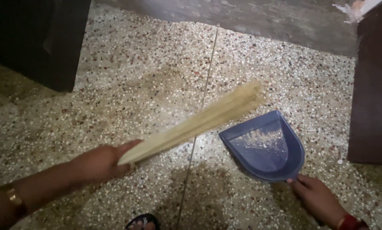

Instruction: Sweeping the floor with a broom and collecting dust in a dustpan.

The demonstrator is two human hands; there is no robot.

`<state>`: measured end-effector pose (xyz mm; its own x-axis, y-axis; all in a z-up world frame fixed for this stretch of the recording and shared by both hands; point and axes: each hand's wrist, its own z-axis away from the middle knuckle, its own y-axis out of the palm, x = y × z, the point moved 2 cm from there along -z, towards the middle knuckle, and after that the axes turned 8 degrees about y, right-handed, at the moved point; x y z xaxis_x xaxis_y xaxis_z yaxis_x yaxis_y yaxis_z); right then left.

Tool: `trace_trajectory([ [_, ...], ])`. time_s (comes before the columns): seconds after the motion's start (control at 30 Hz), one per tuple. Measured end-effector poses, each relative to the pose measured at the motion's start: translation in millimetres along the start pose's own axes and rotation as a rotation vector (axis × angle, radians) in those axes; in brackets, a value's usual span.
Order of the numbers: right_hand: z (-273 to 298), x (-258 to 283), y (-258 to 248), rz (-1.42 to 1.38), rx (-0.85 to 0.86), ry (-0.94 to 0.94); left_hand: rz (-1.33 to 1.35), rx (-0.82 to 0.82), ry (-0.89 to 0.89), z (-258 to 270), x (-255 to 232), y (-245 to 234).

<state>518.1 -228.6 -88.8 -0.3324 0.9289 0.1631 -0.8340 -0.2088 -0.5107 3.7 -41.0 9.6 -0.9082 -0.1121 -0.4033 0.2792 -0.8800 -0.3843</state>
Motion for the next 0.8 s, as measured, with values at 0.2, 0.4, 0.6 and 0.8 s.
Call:
trace_trajectory([
  [0.2,-20,-13,0,-0.03,0.001,-0.107,-0.377,0.15,0.201,10,0,4],
  [0.4,-40,-39,-4,-0.037,-0.058,-0.159,0.214,-0.039,-0.016,20,-16,-16],
  [0.6,-48,-48,-6,0.063,-0.094,-0.264,-0.007,-0.064,0.049,-3,18,-2],
  [0.8,-46,-46,-4,0.053,-0.077,-0.292,-0.396,0.086,0.354,-11,42,11],
])
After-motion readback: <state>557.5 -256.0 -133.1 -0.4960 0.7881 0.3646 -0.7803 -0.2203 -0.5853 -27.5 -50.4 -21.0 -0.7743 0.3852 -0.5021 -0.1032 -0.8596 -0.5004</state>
